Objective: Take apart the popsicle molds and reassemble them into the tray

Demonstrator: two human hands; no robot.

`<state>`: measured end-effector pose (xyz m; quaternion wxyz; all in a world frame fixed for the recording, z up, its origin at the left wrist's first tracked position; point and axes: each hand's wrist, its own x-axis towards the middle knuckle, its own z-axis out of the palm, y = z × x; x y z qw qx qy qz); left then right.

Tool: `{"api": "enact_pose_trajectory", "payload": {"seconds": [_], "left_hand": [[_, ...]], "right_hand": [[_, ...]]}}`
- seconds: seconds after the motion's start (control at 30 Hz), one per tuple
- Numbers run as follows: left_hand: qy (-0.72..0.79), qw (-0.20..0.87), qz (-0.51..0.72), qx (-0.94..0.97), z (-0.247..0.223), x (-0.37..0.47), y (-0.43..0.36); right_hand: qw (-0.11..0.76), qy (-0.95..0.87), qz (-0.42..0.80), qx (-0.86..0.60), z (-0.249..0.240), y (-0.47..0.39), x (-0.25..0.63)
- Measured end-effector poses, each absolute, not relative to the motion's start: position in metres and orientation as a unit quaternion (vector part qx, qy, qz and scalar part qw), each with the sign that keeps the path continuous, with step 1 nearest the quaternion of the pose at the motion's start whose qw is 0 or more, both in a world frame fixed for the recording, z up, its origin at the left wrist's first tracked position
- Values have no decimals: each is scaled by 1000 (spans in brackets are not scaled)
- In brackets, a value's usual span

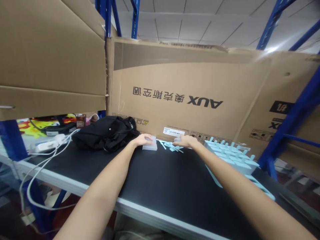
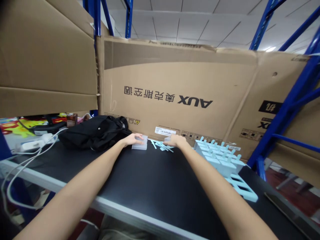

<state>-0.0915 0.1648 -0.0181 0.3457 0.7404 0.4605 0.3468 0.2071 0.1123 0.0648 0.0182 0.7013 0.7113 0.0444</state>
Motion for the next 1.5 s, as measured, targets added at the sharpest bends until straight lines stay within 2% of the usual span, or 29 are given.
{"api": "enact_pose_trajectory", "payload": {"seconds": [0.33,0.6,0.77,1.13,1.5], "left_hand": [[462,338,343,745,-15,-90,159],[463,332,345,746,-13,-89,155],[458,344,346,743,-13,-89,157],[459,354,344,739,-20,-92,166],[455,317,355,753,-11,-87,154]], "right_hand": [[-51,698,-16,714,22,117,224],[-99,743,14,661,38,109,200],[-108,759,35,641,39,111,177],[-102,738,-4,667,2,136,128],[-99,736,40,669,41,110,157]]}}
